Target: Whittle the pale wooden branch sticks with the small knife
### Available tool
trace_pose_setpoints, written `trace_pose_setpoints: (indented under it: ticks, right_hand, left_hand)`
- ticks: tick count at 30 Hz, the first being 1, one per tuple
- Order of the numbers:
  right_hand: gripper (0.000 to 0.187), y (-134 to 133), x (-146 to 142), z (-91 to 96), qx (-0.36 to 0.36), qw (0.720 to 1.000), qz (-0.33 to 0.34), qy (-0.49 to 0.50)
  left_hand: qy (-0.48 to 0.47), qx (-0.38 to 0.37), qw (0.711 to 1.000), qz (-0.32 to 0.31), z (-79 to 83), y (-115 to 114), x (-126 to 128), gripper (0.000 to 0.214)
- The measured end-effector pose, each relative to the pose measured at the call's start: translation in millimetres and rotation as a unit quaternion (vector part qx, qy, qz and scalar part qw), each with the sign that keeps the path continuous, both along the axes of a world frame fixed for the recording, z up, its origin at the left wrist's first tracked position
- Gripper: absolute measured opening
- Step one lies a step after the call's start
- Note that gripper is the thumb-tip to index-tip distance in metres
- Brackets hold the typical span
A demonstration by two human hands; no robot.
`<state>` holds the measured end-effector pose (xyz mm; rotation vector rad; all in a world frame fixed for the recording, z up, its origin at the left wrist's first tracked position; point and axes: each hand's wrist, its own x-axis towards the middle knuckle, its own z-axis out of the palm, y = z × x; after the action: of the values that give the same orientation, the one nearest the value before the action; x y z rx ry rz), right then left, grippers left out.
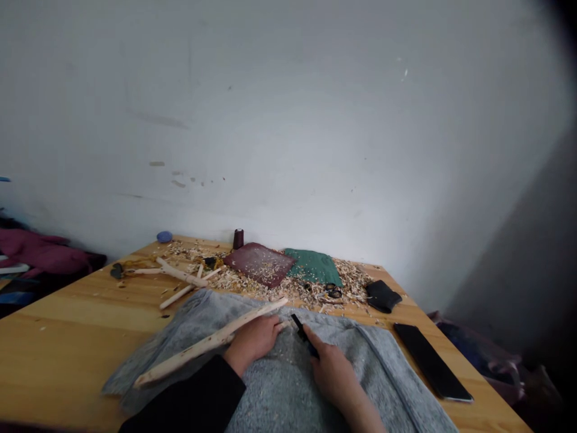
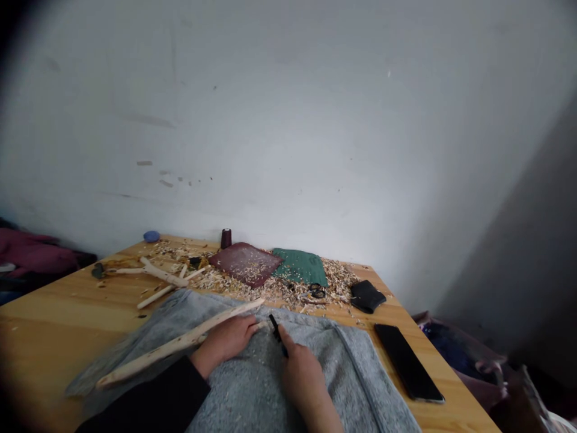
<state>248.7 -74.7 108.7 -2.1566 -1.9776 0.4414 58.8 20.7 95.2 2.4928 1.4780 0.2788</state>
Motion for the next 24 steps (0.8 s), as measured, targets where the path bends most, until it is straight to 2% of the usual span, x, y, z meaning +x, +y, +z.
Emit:
trace_pose_setpoints:
  ticks: [6,12,18,24]
  right_hand:
    - [0.076,-0.4,-2.8,-4.5,0.011,1.0,0.015,-0.006]
    - [0.078,0.4,-7.5,-0.4,0.001,0.999,0.017,-0.033]
    - [0.074,2.2,-10.6,10.6,-0.033,0.998,0.029,-0.049]
    - [0.063,15.8,-15.1,28.8,-0.034,0.997,0.049,-0.058]
  left_hand:
    - [0.014,0.001,1.0,0.013,-0.2,0.8,3.3,0.038]
    - [0.022,-0.003,1.0,0.018,0.5,1.1,5.5,0.039]
    - [0.024,-0.015,0.999,0.018,0.2,-3.3,9.8,0.036]
    - [0.012,-0.022,1.0,0.011,4.6,-8.4,11.5,0.038]
